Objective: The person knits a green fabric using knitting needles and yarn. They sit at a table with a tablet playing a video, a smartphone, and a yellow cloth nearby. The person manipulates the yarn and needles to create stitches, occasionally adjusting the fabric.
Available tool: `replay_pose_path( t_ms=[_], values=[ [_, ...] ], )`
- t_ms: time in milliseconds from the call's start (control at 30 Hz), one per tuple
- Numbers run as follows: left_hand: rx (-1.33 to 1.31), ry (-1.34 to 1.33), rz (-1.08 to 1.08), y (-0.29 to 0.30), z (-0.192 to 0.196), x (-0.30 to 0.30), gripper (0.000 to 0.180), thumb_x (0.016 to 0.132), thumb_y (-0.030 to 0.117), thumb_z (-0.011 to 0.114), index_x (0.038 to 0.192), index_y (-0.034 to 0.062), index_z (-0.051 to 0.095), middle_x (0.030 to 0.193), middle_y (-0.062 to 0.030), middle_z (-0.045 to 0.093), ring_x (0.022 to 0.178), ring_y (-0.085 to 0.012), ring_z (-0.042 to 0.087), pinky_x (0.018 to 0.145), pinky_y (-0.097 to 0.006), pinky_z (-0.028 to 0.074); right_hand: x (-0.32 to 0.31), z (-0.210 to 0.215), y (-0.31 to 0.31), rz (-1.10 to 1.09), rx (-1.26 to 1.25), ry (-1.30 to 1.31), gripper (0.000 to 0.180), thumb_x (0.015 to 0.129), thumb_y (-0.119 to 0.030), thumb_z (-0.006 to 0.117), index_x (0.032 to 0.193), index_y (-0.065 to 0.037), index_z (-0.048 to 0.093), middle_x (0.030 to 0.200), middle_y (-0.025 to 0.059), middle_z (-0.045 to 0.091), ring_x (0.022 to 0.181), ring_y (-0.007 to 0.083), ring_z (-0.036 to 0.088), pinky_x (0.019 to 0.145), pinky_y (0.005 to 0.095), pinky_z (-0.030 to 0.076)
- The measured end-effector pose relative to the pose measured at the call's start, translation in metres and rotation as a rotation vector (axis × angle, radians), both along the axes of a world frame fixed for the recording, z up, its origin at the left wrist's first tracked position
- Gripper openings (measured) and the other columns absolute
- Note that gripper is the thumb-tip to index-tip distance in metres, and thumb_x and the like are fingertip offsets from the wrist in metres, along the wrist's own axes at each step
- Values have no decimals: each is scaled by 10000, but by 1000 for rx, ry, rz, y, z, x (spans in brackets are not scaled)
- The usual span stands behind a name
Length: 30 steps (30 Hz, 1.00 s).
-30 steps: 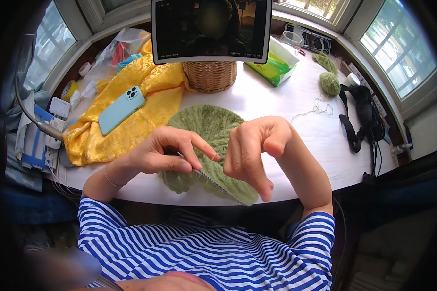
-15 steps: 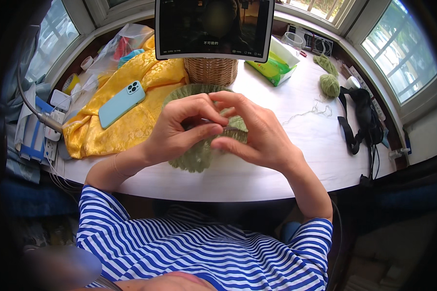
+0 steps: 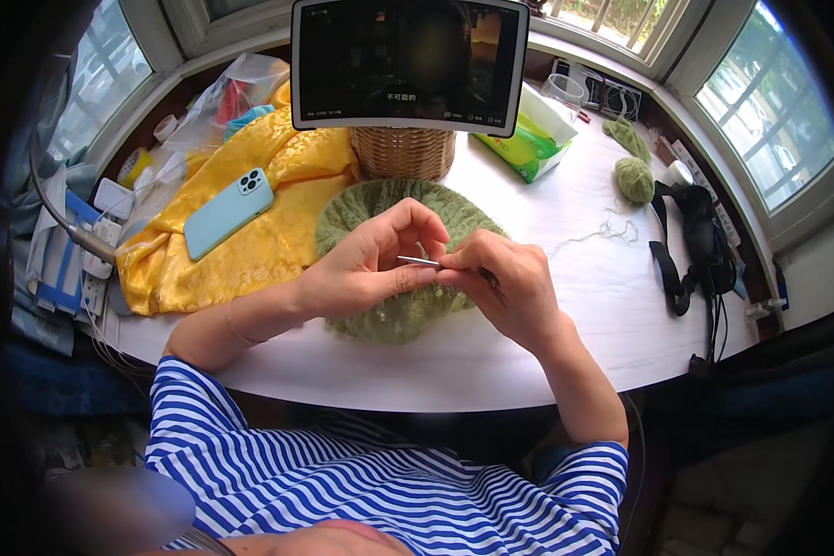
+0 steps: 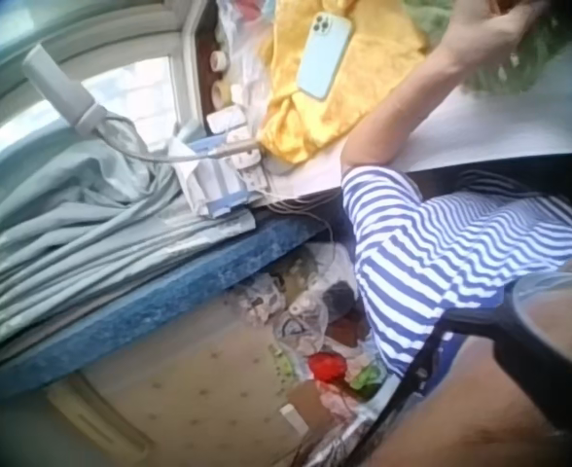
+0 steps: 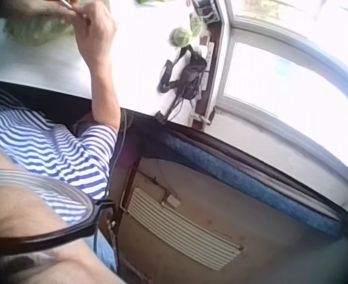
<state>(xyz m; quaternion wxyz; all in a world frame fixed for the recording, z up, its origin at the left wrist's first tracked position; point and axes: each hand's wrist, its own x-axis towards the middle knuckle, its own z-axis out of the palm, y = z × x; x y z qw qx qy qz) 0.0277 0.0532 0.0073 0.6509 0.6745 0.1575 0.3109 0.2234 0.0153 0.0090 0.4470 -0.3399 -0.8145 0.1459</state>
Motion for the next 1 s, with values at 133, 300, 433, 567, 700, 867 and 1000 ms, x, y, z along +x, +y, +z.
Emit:
replay_pose_path(
  t_ms=[133, 300, 433, 567, 700, 867, 1000],
  values=[
    [219, 273, -69, 11, 18, -10, 135, 925, 162, 521, 888, 34, 502, 767, -7, 500, 704, -78, 475, 631, -230, 408, 9, 3, 1, -38, -88, 81, 199, 708, -52, 743, 734, -14, 549, 677, 64, 619, 574, 131, 591, 501, 231, 456],
    [424, 448, -106, 22, 31, -22, 283, 938, 214, 489, 746, 6, 489, 564, -76, 390, 513, -148, 366, 499, -300, 336, 19, 7, 7, -15, -47, 157, 215, 708, -59, 747, 699, -14, 537, 659, 53, 622, 564, 125, 585, 517, 235, 463],
    [473, 473, -100, 18, 34, -22, 261, 928, 211, 499, 771, 2, 499, 588, -125, 428, 510, -198, 394, 505, -320, 354, 8, 3, 4, -37, -38, 128, 202, 702, -67, 748, 698, -17, 553, 683, 75, 643, 596, 158, 623, 536, 253, 479],
    [515, 485, -117, 9, 31, -16, 223, 917, 194, 508, 804, 2, 515, 620, -165, 478, 530, -265, 455, 520, -350, 373, -6, -7, -1, 15, -9, 56, 183, 688, -82, 758, 729, -20, 591, 687, 93, 645, 595, 176, 636, 519, 250, 484],
    [503, 486, -129, 11, 27, -17, 193, 898, 194, 533, 869, 3, 537, 666, -166, 524, 587, -281, 520, 550, -347, 405, -4, -8, 2, 27, 0, 75, 178, 688, -84, 760, 725, -17, 600, 689, 94, 647, 583, 172, 631, 507, 249, 483],
    [679, 416, 26, 17, 48, -35, 220, 885, 206, 561, 978, 7, 560, 775, -124, 590, 692, -237, 582, 607, -316, 448, 27, 4, 6, 25, -92, 373, 156, 738, -77, 733, 759, 7, 603, 713, 97, 639, 648, 131, 597, 578, 234, 466],
    [665, 532, -18, 24, 63, -49, 277, 929, 244, 497, 782, 9, 493, 594, -109, 436, 534, -228, 442, 520, -322, 374, 47, 8, 14, 32, -93, 528, 160, 802, -114, 693, 761, 8, 598, 713, 82, 621, 659, 100, 560, 602, 205, 436]
  ],
)
